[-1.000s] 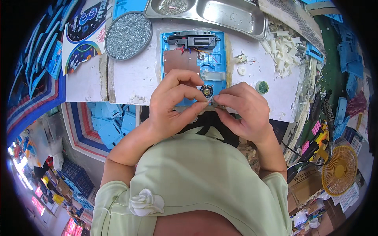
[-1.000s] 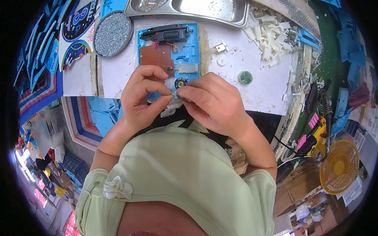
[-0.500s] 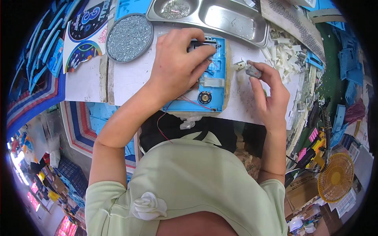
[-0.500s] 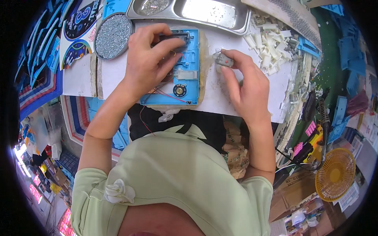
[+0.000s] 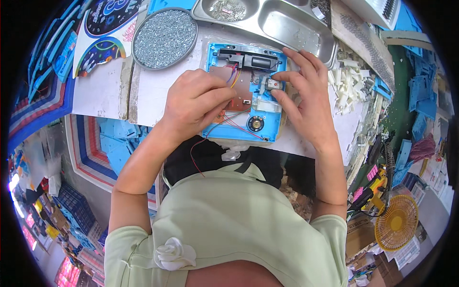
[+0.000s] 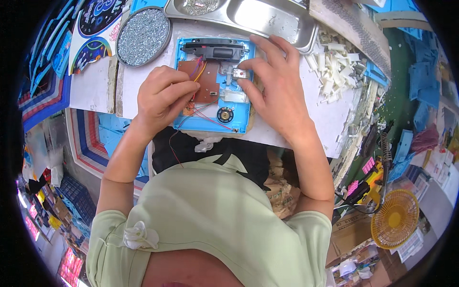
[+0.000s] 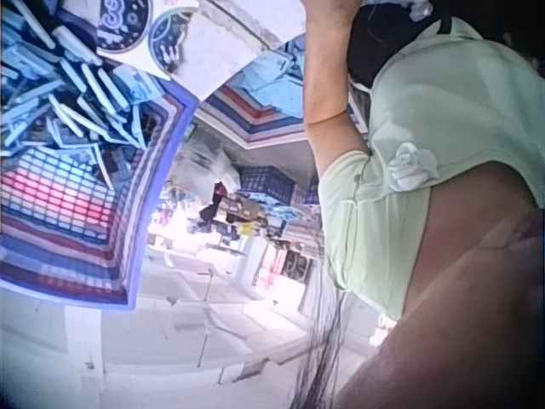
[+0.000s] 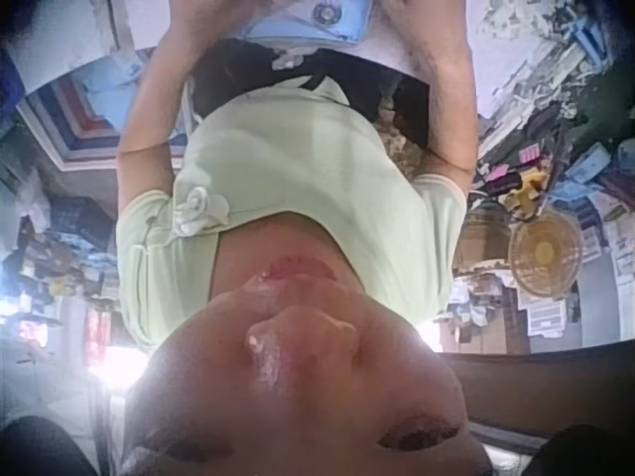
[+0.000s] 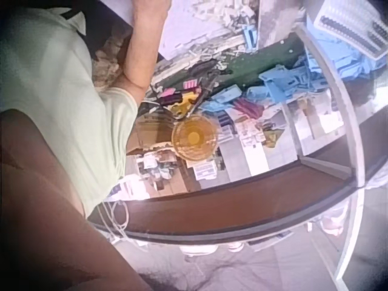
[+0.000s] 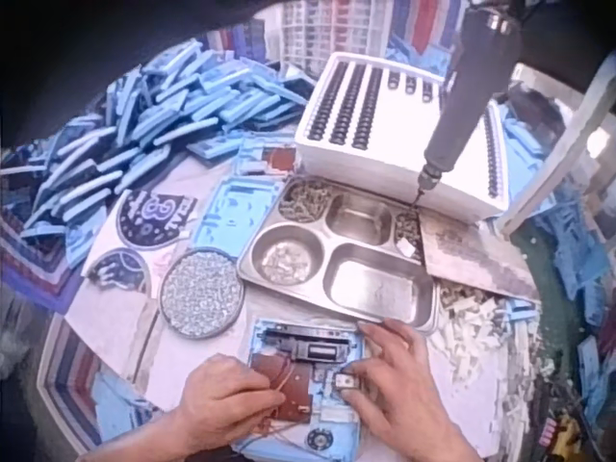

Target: Assembling a light-blue plastic electronic device by installing internal components, soldering wires, and screwing on the back panel.

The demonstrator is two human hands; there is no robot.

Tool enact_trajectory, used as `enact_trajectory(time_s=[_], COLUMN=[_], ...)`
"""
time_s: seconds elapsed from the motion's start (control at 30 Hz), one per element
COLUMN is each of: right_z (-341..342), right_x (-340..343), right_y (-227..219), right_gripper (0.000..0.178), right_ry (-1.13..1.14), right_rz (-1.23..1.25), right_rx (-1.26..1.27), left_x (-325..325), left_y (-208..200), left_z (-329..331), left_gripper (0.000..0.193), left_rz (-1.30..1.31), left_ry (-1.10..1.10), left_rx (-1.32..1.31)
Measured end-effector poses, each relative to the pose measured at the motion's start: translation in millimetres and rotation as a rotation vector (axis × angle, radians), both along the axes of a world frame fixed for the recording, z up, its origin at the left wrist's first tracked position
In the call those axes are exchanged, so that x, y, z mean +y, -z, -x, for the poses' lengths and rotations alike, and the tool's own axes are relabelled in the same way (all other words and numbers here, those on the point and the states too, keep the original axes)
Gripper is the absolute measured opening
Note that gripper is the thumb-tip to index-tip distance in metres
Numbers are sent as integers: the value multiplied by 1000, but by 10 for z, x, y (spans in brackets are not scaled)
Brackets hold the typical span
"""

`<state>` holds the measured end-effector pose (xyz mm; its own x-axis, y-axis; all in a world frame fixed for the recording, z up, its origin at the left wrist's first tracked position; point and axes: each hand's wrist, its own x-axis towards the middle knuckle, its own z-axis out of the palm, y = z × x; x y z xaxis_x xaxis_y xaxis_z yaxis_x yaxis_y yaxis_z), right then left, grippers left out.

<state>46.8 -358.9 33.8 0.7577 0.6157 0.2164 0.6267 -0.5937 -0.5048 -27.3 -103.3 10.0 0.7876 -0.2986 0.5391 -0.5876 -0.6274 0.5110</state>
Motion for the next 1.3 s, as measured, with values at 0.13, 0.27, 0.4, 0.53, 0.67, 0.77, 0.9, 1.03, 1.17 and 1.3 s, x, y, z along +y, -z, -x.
enact_trajectory(time_s=[0.13, 0.27, 0.4, 0.53, 0.67, 0.77, 0.9, 1.03, 1.17, 1.3], right_z=[4, -19, -12, -4, 28, 23, 41, 87, 118, 108], right_x=[46, 68, 178, 434, 553, 516, 444, 374, 307, 252], right_y=[-79, -174, -222, -109, -90, -76, 44, 88, 93, 98], right_gripper=[24, 25, 25, 28, 27, 24, 21, 19, 16, 15], right_ry=[11, 12, 81, -122, -196, -161, -81, 9, 81, 116], right_rz=[78, 149, -72, -119, -41, -64, -124, -249, -379, -463], right_rx=[-7, -75, -122, -180, -270, -319, -330, -289, -135, -31], left_x=[1, 20, 42, 43, 65, 131, 158, 69, -367, -467], left_y=[-34, -66, -49, -6, 8, 16, 175, 80, -381, -362], left_z=[-23, -48, -73, -74, -59, -20, 17, -58, 50, -148], left_gripper=[33, 34, 34, 33, 29, 25, 19, 22, 31, 29], left_rz=[-14, -44, -25, -4, 10, 27, 157, 102, 342, 337], left_ry=[41, 85, 111, 103, 84, 37, -241, -514, -288, -94], left_rx=[-23, -33, -45, -56, -63, -18, 81, -19, -4, 376])
